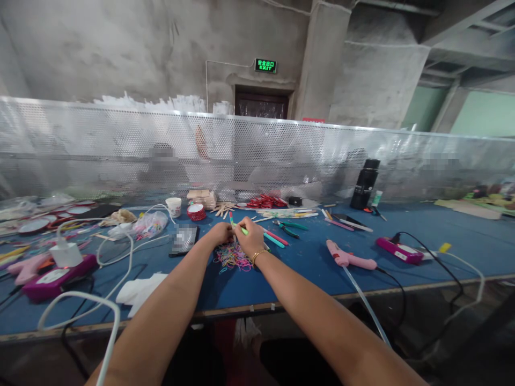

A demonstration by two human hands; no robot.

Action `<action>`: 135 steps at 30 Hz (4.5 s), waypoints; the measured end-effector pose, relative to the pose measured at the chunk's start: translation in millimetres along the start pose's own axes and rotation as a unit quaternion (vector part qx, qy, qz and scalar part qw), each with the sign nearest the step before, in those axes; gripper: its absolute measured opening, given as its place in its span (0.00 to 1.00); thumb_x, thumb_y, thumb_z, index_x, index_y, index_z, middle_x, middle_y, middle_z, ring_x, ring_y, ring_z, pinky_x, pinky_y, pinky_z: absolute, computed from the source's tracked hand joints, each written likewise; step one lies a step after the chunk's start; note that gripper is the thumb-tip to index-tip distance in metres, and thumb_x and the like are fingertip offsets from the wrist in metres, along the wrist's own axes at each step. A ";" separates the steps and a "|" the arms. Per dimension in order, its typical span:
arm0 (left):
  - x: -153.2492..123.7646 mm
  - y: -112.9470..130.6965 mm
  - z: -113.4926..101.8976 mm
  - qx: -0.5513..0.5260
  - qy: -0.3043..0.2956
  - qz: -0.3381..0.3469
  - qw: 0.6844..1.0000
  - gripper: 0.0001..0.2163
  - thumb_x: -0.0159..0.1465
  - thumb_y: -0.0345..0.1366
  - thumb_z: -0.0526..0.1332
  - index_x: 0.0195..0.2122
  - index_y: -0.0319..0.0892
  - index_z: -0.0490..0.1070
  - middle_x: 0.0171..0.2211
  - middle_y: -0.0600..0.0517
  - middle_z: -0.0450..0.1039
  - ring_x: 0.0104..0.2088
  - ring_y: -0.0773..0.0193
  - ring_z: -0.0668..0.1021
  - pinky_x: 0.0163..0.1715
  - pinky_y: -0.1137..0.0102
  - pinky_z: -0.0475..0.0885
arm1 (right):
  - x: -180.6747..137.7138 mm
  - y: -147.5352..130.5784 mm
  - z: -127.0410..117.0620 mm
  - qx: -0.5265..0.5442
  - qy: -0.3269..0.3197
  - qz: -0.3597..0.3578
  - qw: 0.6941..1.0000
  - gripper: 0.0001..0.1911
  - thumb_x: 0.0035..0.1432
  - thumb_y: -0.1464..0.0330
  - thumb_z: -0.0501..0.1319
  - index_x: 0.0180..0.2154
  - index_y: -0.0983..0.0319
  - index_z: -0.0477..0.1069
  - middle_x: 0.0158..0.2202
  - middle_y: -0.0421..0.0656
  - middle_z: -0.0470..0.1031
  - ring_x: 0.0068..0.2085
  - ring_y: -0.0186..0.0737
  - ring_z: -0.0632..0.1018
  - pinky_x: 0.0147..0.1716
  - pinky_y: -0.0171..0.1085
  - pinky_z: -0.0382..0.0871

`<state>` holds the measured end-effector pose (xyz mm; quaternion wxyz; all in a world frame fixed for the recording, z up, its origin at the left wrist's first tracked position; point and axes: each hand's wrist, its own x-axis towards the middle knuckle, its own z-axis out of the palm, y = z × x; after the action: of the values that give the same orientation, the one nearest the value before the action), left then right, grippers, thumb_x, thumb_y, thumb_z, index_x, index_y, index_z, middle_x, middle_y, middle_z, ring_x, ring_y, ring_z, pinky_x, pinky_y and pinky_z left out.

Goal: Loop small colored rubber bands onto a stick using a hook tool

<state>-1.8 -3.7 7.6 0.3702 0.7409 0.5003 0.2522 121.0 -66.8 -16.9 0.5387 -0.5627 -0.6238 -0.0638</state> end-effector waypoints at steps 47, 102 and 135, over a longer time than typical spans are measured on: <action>1.3 -0.9 1.6 -0.033 -0.006 -0.019 0.999 0.07 0.60 0.31 0.61 0.25 0.38 0.68 0.18 0.55 0.67 0.19 0.71 0.72 0.22 0.78 0.67 | -0.3 -0.4 -0.7 0.005 0.014 -0.003 1.000 0.05 0.57 0.67 0.58 0.29 0.58 0.68 0.26 0.37 0.75 0.32 0.37 0.75 0.36 0.34 0.58; 8.3 -9.9 -3.9 -0.061 0.011 -0.027 0.998 0.06 0.58 0.34 0.66 0.28 0.37 0.74 0.18 0.56 0.68 0.19 0.73 0.70 0.24 0.78 0.68 | 3.9 6.1 -7.3 0.092 0.019 -0.006 0.996 0.07 0.58 0.66 0.55 0.28 0.58 0.66 0.27 0.37 0.74 0.31 0.37 0.75 0.35 0.33 0.63; 4.3 -3.4 -1.7 -0.098 -0.001 -0.052 0.994 0.07 0.61 0.30 0.62 0.25 0.38 0.70 0.17 0.55 0.68 0.20 0.71 0.72 0.28 0.75 0.72 | 2.9 5.3 -4.0 0.041 0.000 -0.017 0.999 0.07 0.59 0.67 0.56 0.28 0.58 0.66 0.27 0.37 0.74 0.31 0.36 0.74 0.33 0.32 0.60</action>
<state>-3.4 1.6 6.0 0.4539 0.6745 0.5106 0.2797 128.0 -65.8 -15.9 0.5602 -0.5295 -0.6353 -0.0478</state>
